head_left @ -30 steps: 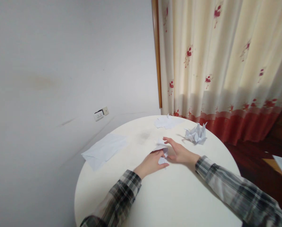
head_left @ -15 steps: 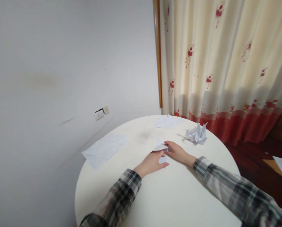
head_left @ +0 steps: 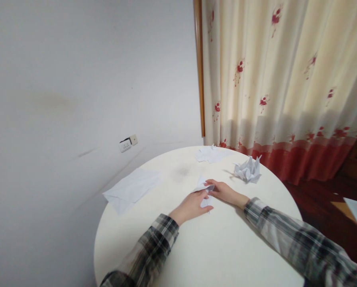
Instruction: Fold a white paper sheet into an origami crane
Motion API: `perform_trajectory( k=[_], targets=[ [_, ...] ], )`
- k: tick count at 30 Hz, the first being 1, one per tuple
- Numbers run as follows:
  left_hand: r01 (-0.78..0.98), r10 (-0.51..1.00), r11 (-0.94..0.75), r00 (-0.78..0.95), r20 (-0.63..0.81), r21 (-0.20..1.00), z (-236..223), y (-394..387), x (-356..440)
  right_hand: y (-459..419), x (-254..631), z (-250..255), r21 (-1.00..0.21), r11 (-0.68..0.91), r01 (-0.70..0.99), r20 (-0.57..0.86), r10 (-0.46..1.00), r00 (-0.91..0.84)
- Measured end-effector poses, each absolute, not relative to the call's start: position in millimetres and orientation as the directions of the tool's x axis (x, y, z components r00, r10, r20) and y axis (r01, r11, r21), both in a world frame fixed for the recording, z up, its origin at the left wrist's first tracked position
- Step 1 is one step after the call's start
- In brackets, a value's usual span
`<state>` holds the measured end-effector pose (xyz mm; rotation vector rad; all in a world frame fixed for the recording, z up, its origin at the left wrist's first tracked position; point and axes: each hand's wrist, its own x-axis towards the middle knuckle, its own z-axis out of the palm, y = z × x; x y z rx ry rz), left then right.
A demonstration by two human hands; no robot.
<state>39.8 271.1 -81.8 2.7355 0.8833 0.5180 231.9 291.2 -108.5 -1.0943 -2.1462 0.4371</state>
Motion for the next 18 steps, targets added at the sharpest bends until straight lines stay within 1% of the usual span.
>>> perform_trajectory(
  k=[5,8,11,14,18],
  targets=[
    [0.513,0.590,-0.802,0.761,0.270,0.306,-84,270,39,298,234,-100,-0.506,0.606,0.614,0.407,0.795,-0.450],
    [0.528,0.600,-0.796,0.754,0.267,0.297,-84,266,39,298,235,-95,-0.498,0.620,0.607,0.401,0.785,-0.472],
    [0.544,0.610,-0.789,0.749,0.258,0.286,-82,263,39,296,235,-98,-0.490,0.640,0.591,0.451,0.767,-0.457],
    [0.545,0.611,-0.788,0.750,0.252,0.288,-79,261,39,296,234,-104,-0.454,0.659,0.600,0.492,0.747,-0.448],
    [0.559,0.624,-0.777,0.742,0.244,0.288,-79,260,40,296,234,-106,-0.408,0.658,0.633,0.465,0.746,-0.476]
  ],
)
